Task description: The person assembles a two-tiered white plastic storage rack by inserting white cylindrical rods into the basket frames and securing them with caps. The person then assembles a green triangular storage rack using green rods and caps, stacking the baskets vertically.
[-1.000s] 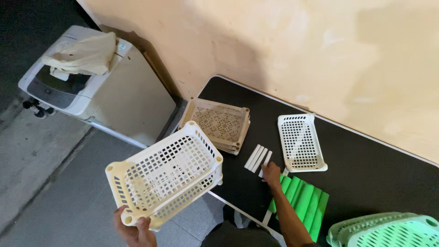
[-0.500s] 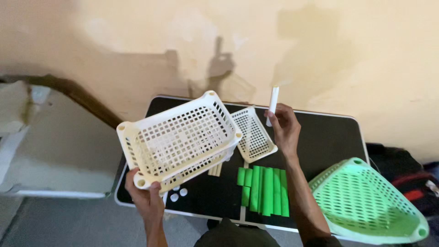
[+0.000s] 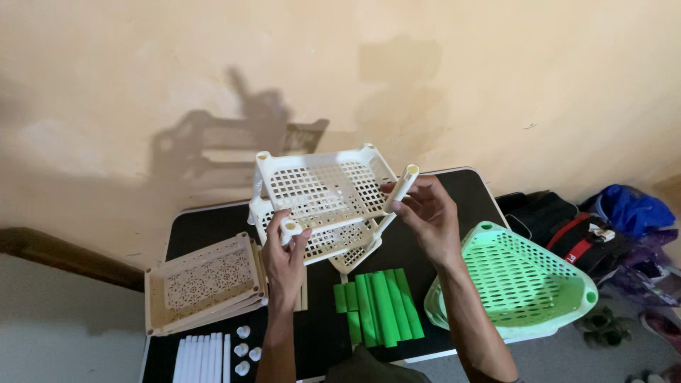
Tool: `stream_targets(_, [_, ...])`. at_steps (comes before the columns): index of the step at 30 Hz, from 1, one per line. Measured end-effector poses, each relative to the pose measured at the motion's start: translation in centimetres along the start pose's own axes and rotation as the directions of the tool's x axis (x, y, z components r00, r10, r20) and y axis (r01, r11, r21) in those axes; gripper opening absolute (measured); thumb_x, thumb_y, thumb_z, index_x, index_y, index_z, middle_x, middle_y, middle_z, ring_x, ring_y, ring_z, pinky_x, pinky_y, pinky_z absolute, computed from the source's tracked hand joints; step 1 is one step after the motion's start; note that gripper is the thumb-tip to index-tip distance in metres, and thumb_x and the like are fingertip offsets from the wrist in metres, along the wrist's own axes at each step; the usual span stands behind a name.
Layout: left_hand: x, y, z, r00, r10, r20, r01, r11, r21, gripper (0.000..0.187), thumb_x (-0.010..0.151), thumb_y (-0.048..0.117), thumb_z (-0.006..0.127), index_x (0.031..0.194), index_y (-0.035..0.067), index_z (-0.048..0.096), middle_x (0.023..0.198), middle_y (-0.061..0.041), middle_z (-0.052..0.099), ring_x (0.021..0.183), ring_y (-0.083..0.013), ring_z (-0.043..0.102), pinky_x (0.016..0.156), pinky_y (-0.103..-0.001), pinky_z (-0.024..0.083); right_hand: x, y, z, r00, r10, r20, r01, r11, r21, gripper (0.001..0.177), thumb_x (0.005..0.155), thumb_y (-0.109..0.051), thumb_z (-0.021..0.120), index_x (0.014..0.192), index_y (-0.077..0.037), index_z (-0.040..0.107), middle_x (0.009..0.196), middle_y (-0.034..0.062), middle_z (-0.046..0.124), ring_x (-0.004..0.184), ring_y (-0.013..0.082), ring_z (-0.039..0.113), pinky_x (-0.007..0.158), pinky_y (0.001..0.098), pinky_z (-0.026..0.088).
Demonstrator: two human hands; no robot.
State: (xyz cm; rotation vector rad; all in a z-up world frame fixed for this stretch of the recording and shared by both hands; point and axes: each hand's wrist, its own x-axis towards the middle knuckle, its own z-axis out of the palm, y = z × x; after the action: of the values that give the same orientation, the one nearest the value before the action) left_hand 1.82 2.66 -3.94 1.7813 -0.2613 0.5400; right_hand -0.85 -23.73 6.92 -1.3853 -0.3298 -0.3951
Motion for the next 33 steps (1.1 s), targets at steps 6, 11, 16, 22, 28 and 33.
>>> stream_targets(6, [2.3,2.9,0.8,0.996,-0.073,0.058,0.068,0.993,0.093,0.051,0.090,0.027,0.075,0.137,0.019,0.058,0.105,-0.015,0.078,0.084,-0.0182,0.078,0.056,-0.028,0.064,0.9,0.2,-0.6,0.999,0.051,-0.013,-0.052,0.993,-0.103,0.039,0.091,0.003,0.072,0.124,0.000,0.052,0.107,0.0162,0.075,0.108,0.0228,0.074,0.095,0.0381,0.062])
stream_targets(11, [3.8,4.1,0.2,0.960,0.226,0.165,-0.274,0.879,0.390,0.056,0.090,0.038,0.080,0.140,0.022,0.059,0.112,-0.017,0.077,0.101,-0.0298,0.076,0.072,-0.038,0.063,0.9,-0.5,0.2,0.998,-0.016,0.054,0.036,0.919,-0.393,0.051,0.094,-0.002,0.071,0.143,-0.001,0.062,0.096,0.0064,0.050,0.080,0.0155,0.048,0.069,0.0287,0.043])
stream_targets(16, [4.5,5.0,-0.4,0.955,0.019,0.294,-0.150,0.890,0.430,0.053,0.089,0.042,0.075,0.137,0.024,0.061,0.122,-0.013,0.075,0.096,-0.0248,0.078,0.064,-0.038,0.065,1.2,-0.7,1.3,0.976,-0.149,0.161,0.203,0.887,-0.415,0.029,0.104,-0.013,0.060,0.131,-0.009,0.071,0.104,0.0005,0.061,0.093,0.0130,0.055,0.080,0.0289,0.045])
stream_targets(22, [4.9,5.6,-1.4,0.931,0.096,0.352,-0.265,0.842,0.471,0.059,0.082,0.045,0.080,0.135,0.022,0.066,0.116,-0.009,0.077,0.080,-0.0197,0.078,0.059,-0.031,0.062,1.9,-1.6,2.1,0.805,-0.491,0.334,0.548,0.398,-0.735,0.029,0.082,-0.021,0.083,0.111,-0.019,0.078,0.107,-0.0017,0.063,0.107,0.0203,0.057,0.098,0.0444,0.042])
stream_targets(28, [5.2,6.2,-2.1,0.908,0.149,0.392,-0.338,0.812,0.475,0.056,0.084,0.046,0.079,0.134,0.022,0.067,0.110,-0.006,0.079,0.065,-0.0144,0.074,0.052,-0.028,0.059,2.0,-2.0,2.2,0.850,-0.423,0.315,0.483,0.384,-0.787,0.031,0.079,-0.015,0.085,0.109,-0.018,0.078,0.107,0.0009,0.069,0.104,0.0217,0.060,0.091,0.0411,0.039])
stream_targets(33, [5.3,6.6,-2.8,0.877,0.272,0.397,-0.446,0.767,0.461,0.062,0.090,0.044,0.079,0.142,0.016,0.059,0.102,-0.008,0.080,0.054,-0.0134,0.070,0.045,-0.027,0.056,1.8,-2.0,2.5,0.855,-0.387,0.344,0.497,0.423,-0.758,0.031,0.087,-0.013,0.082,0.116,-0.016,0.073,0.108,-0.0006,0.072,0.103,0.0181,0.068,0.111,0.0421,0.045])
